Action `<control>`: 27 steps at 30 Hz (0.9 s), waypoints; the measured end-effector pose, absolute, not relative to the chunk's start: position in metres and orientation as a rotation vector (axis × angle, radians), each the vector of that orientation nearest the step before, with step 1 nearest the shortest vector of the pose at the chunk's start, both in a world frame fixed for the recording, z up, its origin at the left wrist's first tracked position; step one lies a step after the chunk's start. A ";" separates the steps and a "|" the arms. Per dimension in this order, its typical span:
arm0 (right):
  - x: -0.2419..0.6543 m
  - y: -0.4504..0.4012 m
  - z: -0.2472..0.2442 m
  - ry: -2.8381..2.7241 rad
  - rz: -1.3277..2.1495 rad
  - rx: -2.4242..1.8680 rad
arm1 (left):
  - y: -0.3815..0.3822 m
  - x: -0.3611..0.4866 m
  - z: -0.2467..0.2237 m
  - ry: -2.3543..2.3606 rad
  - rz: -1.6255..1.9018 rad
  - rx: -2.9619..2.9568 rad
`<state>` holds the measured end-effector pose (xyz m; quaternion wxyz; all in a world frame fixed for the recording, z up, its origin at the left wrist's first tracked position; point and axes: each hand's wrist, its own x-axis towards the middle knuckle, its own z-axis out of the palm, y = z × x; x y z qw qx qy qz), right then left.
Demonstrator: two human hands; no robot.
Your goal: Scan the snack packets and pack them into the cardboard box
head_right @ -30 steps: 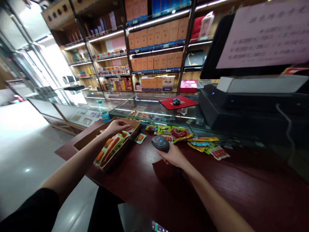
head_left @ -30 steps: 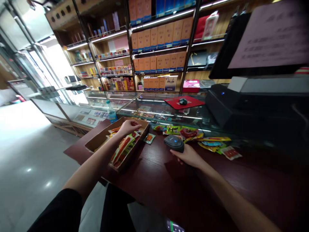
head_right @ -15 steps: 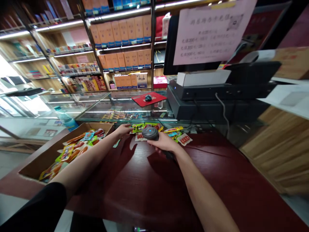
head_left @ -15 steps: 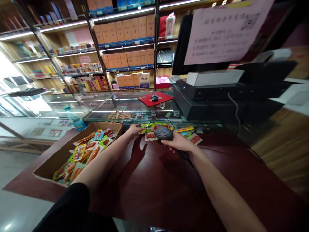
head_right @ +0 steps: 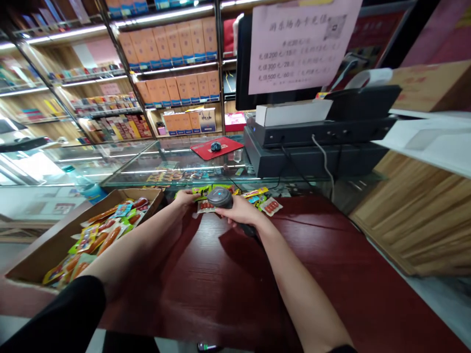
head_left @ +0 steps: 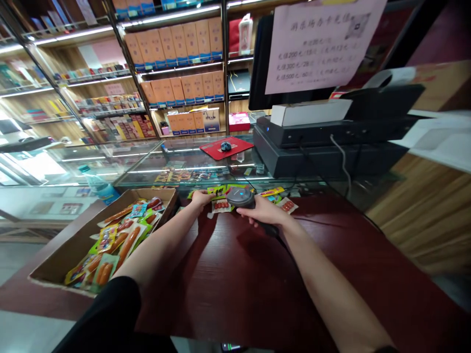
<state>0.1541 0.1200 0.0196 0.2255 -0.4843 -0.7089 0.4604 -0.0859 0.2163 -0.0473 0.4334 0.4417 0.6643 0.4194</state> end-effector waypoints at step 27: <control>0.054 0.045 0.011 -2.117 1.261 -0.988 | 0.058 -0.225 0.038 1.399 1.033 0.939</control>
